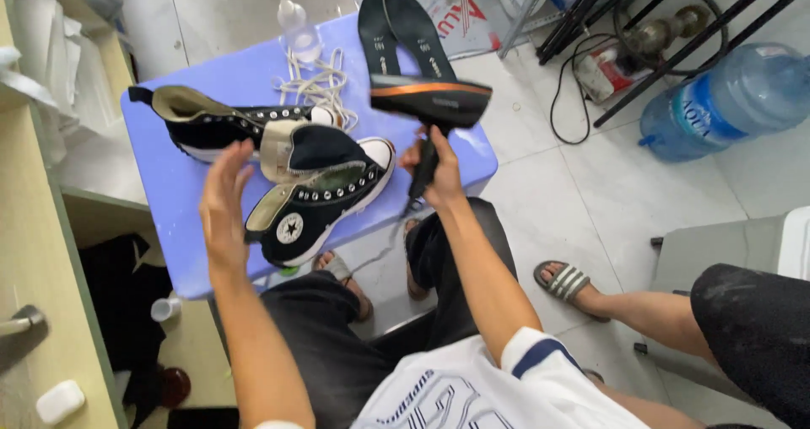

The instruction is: The person uses a hairdryer to dry a black high-top sneaker placed on a blue table. They hold the shoe with one hand and direct the airflow from the hairdryer onto the shoe's exterior and interior, rotating the shoe to cover different areas.

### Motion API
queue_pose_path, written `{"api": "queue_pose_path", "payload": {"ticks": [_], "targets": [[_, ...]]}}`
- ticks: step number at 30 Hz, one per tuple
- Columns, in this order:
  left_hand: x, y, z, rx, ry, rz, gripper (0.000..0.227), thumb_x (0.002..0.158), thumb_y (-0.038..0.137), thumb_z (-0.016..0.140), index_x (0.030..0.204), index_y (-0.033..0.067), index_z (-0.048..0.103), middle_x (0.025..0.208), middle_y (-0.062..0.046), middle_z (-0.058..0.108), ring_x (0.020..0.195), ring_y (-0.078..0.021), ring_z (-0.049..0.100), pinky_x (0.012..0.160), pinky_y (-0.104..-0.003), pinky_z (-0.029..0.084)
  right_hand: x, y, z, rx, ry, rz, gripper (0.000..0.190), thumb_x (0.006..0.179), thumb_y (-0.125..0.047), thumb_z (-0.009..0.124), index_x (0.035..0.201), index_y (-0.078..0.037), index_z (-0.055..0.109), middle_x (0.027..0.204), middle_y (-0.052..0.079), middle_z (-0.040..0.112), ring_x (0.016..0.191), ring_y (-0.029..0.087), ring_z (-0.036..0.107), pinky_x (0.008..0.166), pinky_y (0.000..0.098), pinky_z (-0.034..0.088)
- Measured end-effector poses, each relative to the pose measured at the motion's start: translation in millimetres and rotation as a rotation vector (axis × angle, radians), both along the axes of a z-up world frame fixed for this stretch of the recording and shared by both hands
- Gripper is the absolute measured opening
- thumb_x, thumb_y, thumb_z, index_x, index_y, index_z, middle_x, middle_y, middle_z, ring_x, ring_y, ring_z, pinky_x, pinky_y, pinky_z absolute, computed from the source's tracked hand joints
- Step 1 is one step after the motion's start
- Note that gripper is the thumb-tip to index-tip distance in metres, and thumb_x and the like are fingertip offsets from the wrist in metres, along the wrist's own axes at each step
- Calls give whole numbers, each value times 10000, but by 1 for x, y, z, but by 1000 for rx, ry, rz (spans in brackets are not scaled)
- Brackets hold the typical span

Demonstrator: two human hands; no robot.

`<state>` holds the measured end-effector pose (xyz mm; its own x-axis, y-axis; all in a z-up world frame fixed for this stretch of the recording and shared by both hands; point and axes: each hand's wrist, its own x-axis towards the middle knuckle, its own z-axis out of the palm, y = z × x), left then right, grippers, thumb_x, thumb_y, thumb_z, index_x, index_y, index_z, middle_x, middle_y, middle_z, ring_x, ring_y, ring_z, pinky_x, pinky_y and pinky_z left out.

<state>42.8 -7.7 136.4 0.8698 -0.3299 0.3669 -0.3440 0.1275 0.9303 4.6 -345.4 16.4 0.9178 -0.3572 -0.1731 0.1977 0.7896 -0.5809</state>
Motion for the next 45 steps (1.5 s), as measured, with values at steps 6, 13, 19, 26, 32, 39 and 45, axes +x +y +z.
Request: {"api": "queue_pose_path", "payload": {"ticks": [6,13,19,26,32,39,45], "targets": [[40,-58,-33,602,166,26,327,1108,383,640,1304,154,767,1030,-153,804,960,-354,784,852,-501,601,50,77,19,79,-187,279,291,1048,-376,703,1041,-91,760,1248,230,782,1238,363,741,1080,486,622],[32,-65,-25,940,199,36,436,1110,488,587,1167,135,836,770,-75,780,777,-296,766,701,-431,576,47,91,19,-128,-60,150,283,1016,-185,766,929,73,689,1118,329,763,1094,440,768,1038,555,633],[32,-65,-20,977,220,42,481,1124,460,553,1144,65,827,758,-150,774,824,-381,772,728,-495,601,47,83,18,-64,-110,191,276,1074,-279,688,992,-15,693,1083,259,801,1054,378,794,984,464,676],[24,-68,-1,1002,275,48,470,1113,468,548,1157,87,819,825,-156,789,940,-429,757,821,-536,590,46,82,12,-24,-106,221,285,1096,-326,654,1042,-47,685,1076,226,805,1040,334,798,935,393,692],[24,-70,5,1020,288,20,475,1118,472,535,1137,83,807,958,-223,797,1090,-528,709,946,-617,550,51,85,-2,13,-130,194,291,1101,-320,655,1048,-39,708,1039,245,804,1002,351,807,880,397,700],[23,-70,-2,1035,318,45,467,1125,452,538,1176,75,809,970,-219,805,1108,-504,719,957,-595,548,47,84,8,42,-183,186,305,1127,-319,646,1101,-20,703,1031,283,792,974,367,807,841,394,700],[18,-72,9,1014,335,56,451,1132,437,540,1185,81,814,956,-204,810,1086,-479,735,939,-583,560,49,82,1,34,-195,208,316,1136,-322,632,1125,-10,682,1033,287,784,974,375,801,846,410,700]]}}
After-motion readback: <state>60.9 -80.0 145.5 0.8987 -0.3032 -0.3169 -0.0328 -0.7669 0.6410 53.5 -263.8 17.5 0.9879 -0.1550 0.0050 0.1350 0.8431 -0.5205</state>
